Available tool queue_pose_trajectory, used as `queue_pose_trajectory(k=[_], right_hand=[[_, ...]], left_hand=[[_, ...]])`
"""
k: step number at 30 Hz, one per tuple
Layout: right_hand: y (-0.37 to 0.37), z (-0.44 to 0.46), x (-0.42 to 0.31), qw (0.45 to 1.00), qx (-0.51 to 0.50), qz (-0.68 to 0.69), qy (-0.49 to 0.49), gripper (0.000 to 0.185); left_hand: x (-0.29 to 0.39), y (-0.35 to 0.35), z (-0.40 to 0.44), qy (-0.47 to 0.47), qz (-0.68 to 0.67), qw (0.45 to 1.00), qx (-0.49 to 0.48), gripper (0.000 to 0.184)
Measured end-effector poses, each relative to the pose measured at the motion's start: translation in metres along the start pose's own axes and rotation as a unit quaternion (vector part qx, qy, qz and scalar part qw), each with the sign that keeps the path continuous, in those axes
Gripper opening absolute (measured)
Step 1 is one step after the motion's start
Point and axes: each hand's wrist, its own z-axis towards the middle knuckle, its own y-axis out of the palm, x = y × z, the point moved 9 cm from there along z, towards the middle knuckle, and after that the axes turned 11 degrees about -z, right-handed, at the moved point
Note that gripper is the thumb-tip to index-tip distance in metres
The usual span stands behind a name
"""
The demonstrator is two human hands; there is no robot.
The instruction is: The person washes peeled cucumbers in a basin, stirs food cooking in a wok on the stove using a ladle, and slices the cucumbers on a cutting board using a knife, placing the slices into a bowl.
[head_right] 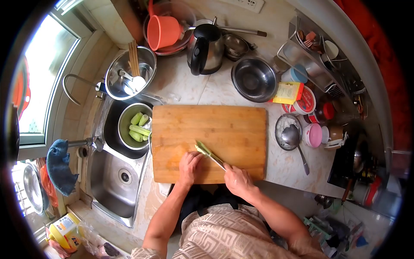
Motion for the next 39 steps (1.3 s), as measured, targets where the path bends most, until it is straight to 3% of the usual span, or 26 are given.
queue_pose_trajectory(k=[4,7,11,17,21,28,34,39], right_hand=[[-0.018,-0.012,-0.009,1.0,-0.028,0.0,-0.002,0.041],[-0.03,-0.019,-0.017,0.999,-0.04,-0.016,-0.012,0.04],[-0.02,-0.014,-0.014,0.998,-0.051,-0.024,0.0,0.038],[0.012,0.01,0.016,0.994,-0.047,0.096,0.003,0.031],[-0.024,0.012,0.018,0.993,-0.008,0.113,0.011,0.03],[-0.026,-0.013,0.005,0.998,-0.024,0.055,-0.01,0.034],[-0.028,-0.021,-0.006,0.999,-0.037,-0.002,-0.015,0.034],[-0.009,-0.01,0.002,0.998,-0.06,0.013,-0.017,0.031]], left_hand=[[0.003,-0.001,0.0,0.011,0.005,1.0,0.016,0.031],[-0.009,0.006,-0.009,-0.021,0.032,0.998,-0.044,0.032],[-0.005,0.004,-0.007,-0.008,0.029,0.999,-0.022,0.028],[0.006,-0.004,0.0,0.006,0.038,0.999,0.01,0.022],[0.005,-0.003,-0.001,0.001,0.056,0.998,0.015,0.022],[0.006,-0.006,-0.007,0.016,0.038,0.999,0.033,0.023],[-0.002,0.005,-0.01,-0.01,0.077,0.997,-0.029,0.025],[0.004,0.001,-0.007,0.005,0.059,0.998,0.001,0.027]])
